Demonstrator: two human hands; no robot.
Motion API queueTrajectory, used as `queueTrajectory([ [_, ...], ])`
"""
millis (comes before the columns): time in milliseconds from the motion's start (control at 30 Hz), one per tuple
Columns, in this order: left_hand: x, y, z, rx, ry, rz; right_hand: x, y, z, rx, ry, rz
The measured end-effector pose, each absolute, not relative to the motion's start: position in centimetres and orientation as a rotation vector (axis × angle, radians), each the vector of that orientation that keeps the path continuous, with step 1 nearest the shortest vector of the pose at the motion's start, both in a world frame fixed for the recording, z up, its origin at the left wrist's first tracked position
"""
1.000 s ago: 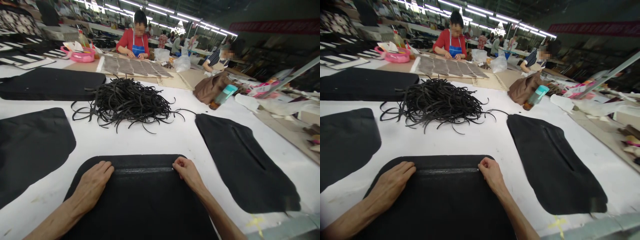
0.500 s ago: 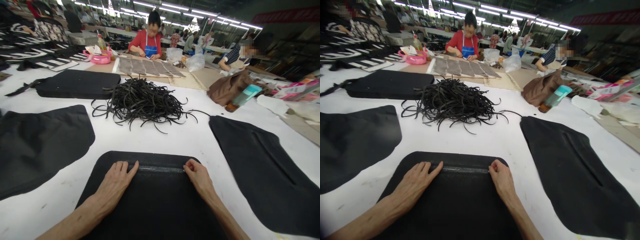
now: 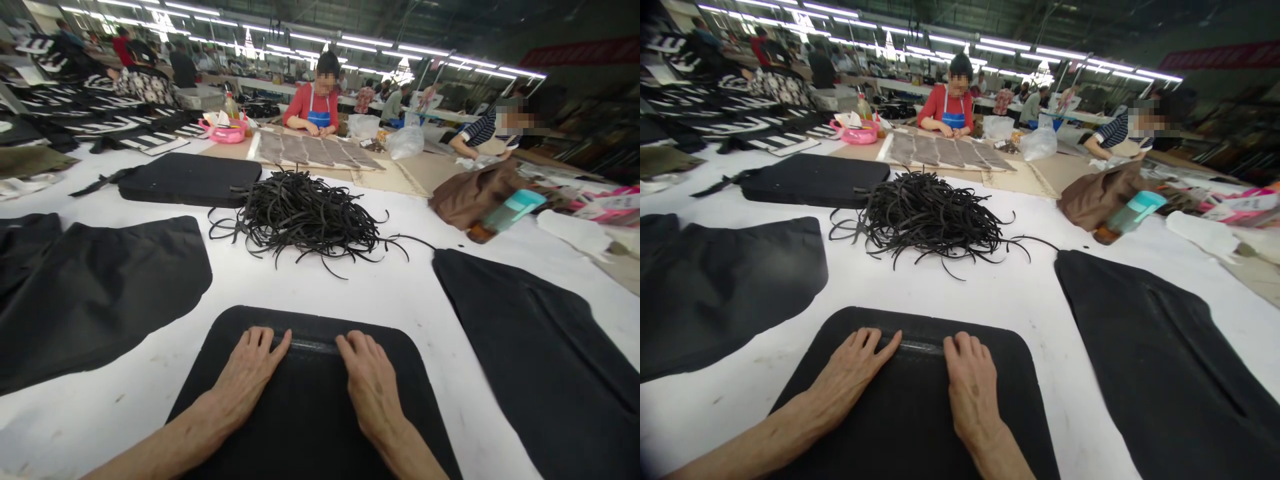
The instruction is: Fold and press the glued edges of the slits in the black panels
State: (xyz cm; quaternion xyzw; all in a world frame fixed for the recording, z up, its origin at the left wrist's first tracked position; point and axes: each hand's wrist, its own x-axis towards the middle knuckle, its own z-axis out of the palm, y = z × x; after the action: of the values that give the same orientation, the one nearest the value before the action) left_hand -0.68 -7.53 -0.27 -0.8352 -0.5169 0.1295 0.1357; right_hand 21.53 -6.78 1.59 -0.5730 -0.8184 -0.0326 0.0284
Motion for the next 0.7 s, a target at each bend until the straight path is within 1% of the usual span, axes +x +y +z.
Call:
queueTrajectory([
  [133, -1.0, -7.4, -0.1, -2.458, -1.527, 0.323, 19.9, -6.8, 0.2, -1.547, -2.638, -0.056],
  [300, -2.5, -7.0, 0.4, -2.583, -1.594, 0.320, 21.9, -7.1, -1.2, -1.626, -2.578, -0.058],
  [467, -3.3, -6.4, 1.6, -2.509, -1.840, 0.264, 21.5, -7.4, -1.0, -1.695, -2.592, -0.103],
  [567, -1.4, -6.4, 2.2, -2.500, -1.768, 0.197, 20.2, -7.6, -0.7, -1.721, -2.602, -0.226],
  [700, 2.2, -6.4, 1.3, -2.753, -1.573, 0.216, 19.4, -7.9, -0.7, -1.700, -2.620, -0.369],
])
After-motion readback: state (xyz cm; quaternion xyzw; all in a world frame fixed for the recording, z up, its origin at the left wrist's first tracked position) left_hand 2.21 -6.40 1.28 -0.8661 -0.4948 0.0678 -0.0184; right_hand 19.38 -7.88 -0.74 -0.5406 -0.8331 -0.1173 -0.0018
